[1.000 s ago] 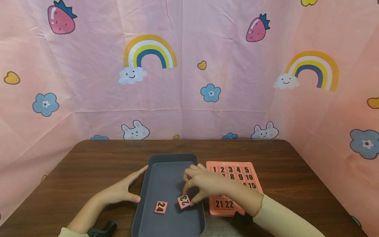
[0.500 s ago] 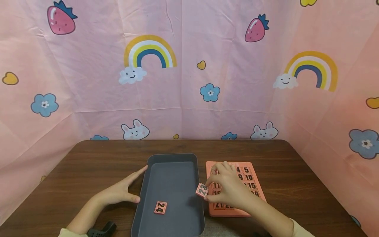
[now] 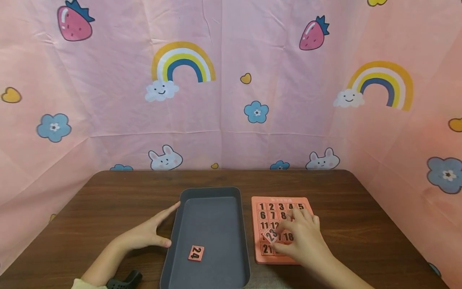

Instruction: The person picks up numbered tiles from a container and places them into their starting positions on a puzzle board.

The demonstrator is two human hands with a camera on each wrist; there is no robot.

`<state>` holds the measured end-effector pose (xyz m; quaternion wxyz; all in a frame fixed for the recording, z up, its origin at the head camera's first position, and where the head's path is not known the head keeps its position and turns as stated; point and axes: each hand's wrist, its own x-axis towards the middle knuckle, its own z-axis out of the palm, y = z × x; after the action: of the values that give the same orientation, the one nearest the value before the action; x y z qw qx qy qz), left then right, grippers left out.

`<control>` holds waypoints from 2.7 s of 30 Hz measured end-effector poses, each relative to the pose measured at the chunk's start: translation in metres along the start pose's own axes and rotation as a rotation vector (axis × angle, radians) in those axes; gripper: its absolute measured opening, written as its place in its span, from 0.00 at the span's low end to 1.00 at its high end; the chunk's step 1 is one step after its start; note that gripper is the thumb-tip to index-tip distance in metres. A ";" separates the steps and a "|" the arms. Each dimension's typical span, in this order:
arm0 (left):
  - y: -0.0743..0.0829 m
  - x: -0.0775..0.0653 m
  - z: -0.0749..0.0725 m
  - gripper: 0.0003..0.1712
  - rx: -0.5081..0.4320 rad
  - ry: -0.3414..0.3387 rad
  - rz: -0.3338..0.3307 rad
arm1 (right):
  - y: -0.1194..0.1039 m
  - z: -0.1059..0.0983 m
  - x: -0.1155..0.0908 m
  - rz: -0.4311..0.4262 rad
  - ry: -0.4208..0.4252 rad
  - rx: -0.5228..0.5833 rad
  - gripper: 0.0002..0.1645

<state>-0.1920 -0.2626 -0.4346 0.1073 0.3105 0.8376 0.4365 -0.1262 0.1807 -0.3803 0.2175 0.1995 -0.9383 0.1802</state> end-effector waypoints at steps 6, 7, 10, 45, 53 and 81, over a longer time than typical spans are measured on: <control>-0.002 0.001 0.000 0.61 -0.010 -0.001 -0.003 | 0.003 -0.006 -0.009 0.090 -0.028 -0.087 0.17; -0.002 0.001 0.000 0.61 -0.009 -0.001 0.001 | 0.005 -0.006 -0.011 0.099 -0.029 -0.096 0.18; -0.002 0.001 0.000 0.61 0.004 0.001 0.019 | 0.008 -0.007 -0.015 0.124 -0.027 -0.116 0.18; 0.001 0.001 -0.001 0.60 -0.017 0.001 0.006 | 0.020 -0.003 -0.027 0.225 -0.243 -0.170 0.21; 0.001 0.001 -0.001 0.61 -0.004 0.007 0.007 | -0.009 -0.002 -0.012 0.134 -0.115 -0.136 0.18; -0.003 0.001 0.001 0.60 -0.011 -0.002 -0.002 | -0.143 0.060 0.015 -0.037 -0.234 0.023 0.26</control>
<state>-0.1937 -0.2626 -0.4373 0.1100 0.3095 0.8352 0.4410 -0.0939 0.0291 -0.3873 0.1076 0.2388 -0.9513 0.1624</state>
